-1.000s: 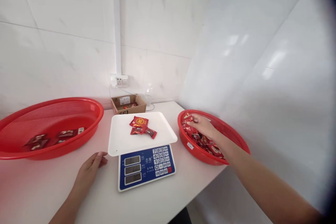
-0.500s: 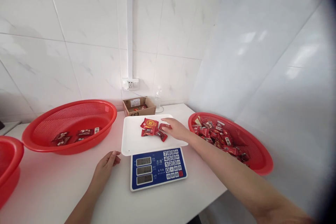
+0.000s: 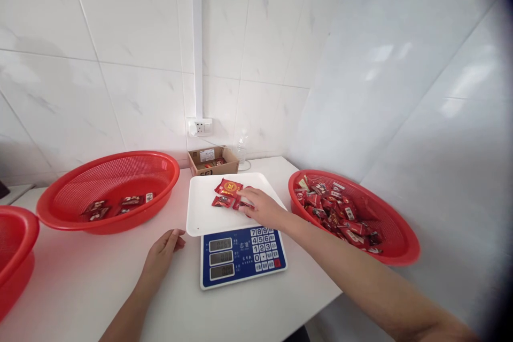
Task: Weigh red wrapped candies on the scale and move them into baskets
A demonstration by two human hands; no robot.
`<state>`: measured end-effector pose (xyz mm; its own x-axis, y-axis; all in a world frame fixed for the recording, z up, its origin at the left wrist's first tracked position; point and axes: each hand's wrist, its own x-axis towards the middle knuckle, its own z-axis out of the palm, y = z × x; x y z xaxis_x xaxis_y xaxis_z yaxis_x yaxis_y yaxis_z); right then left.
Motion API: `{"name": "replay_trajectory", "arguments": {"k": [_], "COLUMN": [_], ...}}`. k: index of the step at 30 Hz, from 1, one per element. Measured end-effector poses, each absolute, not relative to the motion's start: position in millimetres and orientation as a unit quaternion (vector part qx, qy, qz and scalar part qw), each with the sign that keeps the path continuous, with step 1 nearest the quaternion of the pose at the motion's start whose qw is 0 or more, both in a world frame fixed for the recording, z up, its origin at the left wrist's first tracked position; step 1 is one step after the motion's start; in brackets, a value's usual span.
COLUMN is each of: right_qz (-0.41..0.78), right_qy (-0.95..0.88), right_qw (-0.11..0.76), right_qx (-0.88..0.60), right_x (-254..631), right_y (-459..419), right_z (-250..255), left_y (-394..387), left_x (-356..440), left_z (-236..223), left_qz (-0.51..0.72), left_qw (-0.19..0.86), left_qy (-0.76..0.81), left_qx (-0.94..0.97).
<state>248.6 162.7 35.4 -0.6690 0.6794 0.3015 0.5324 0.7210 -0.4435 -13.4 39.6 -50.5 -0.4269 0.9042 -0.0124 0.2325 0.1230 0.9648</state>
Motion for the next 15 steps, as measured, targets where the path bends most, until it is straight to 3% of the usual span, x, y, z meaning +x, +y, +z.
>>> {"name": "replay_trajectory", "arguments": {"k": [6, 10, 15], "right_qz": [0.121, 0.136, 0.222], "right_qy": [-0.809, -0.766, -0.734], "right_qw": [0.295, 0.135, -0.060], "right_qx": [-0.494, -0.614, -0.639], "right_x": [323.1, 400.3, 462.6], "right_y": [190.0, 195.9, 176.8], "right_z": [48.9, 56.6, 45.3], "left_y": [39.9, 41.4, 47.5], "left_x": [-12.2, -14.0, -25.4], "left_z": [-46.9, -47.5, -62.9], "left_qz": [0.490, 0.467, 0.428], "left_qw": [0.329, 0.330, 0.333], "left_qy": [0.687, 0.706, 0.730], "left_qx": [0.423, 0.418, 0.416]}}
